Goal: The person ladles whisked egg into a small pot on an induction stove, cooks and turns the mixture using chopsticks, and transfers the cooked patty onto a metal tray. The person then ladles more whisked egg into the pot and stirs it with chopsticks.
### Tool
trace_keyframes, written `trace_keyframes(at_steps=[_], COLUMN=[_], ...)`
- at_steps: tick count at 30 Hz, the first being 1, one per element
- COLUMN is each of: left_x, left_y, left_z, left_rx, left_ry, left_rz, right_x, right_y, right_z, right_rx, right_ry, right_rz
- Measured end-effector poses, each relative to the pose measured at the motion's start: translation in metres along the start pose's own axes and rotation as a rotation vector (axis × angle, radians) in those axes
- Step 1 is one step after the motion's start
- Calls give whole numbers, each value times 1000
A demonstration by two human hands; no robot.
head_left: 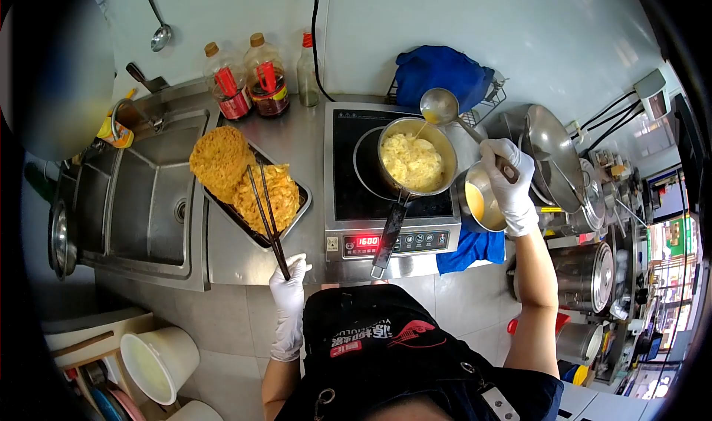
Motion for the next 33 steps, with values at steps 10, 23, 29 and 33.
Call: trace_keyframes(at_steps=[10, 23, 29, 33], left_x=[3, 14, 22, 33], left_y=[-2, -2, -2, -1], left_z=[6, 15, 14, 15], left_rx=[-15, -77, -83, -103], left_ry=[12, -11, -89, -53], left_rz=[15, -2, 10, 56], right_x=[-19, -21, -25, -29], right_y=[11, 30, 40, 44], right_z=[-2, -26, -37, -41], right_rx=[-57, -149, -240, -188], right_ry=[-120, -196, -174, -192], right_rz=[-261, -421, -495, -569])
Point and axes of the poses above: each hand's wrist, its own z-axis towards the middle knuckle, its own y-axis out of the palm, x = y × z, the point moved 8 cm from there along z, towards the middle knuckle, and after that the axes turned 15 degrees about -x, right-handed, at the moved point
